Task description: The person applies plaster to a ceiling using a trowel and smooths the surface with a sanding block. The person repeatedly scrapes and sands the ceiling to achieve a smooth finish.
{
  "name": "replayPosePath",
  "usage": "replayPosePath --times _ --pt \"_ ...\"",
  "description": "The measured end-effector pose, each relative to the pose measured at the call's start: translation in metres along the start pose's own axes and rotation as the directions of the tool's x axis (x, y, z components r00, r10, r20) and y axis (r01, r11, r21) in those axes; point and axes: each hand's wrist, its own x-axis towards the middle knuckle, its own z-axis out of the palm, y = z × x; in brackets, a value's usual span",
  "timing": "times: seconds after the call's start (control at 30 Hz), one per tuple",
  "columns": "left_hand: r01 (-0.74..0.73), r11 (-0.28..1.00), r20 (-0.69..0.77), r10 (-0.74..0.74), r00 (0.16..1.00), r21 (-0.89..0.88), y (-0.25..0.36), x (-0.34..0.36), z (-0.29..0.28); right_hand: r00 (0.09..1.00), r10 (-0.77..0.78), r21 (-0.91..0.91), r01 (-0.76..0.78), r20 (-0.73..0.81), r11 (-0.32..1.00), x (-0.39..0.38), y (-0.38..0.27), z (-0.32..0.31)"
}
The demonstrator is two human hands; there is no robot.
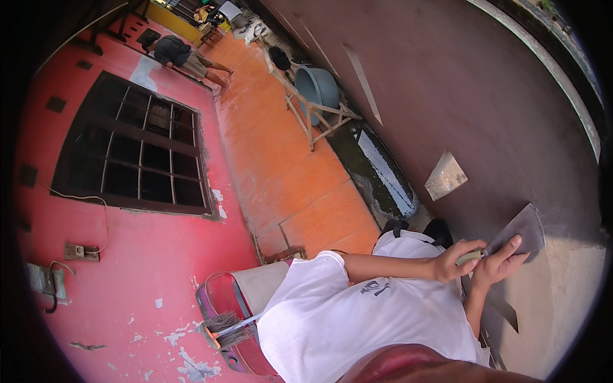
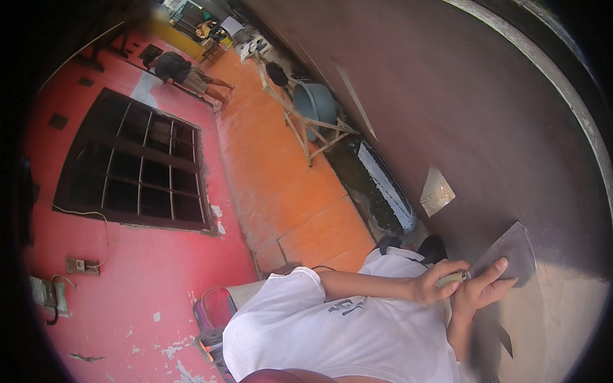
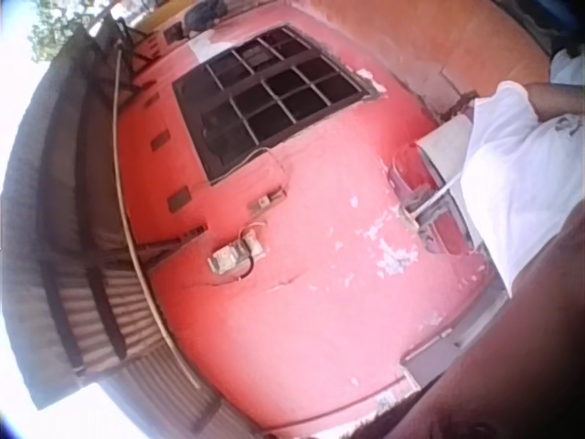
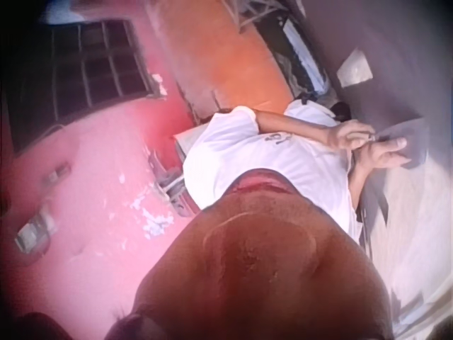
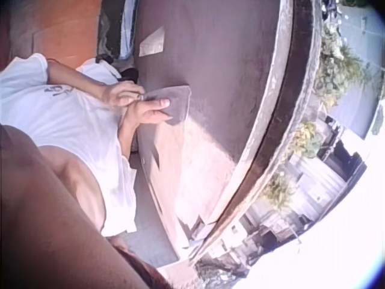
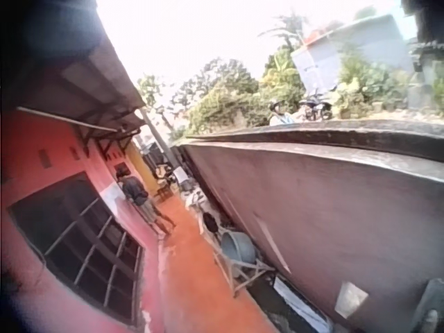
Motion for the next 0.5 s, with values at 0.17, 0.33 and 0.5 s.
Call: replayPosePath --times 0.17,0.33,0.5 --pt "-0.023 0.999 -0.039 0.022 0.999 -0.029 0.002 0.001 0.0 0.999 0.021 -0.047 -0.023 -0.035 0.999 0.0 0.0 0.004" --pt "0.065 0.918 0.119 -0.02 0.993 -0.39 0.031 0.02 -0.018 0.995 -0.062 -0.041 0.059 -0.078 0.997 0.011 -0.009 0.016" --pt "0.061 0.824 0.153 0.032 0.988 -0.563 0.014 0.01 -0.006 0.992 -0.039 0.021 0.042 -0.119 0.999 0.005 -0.01 0.013"
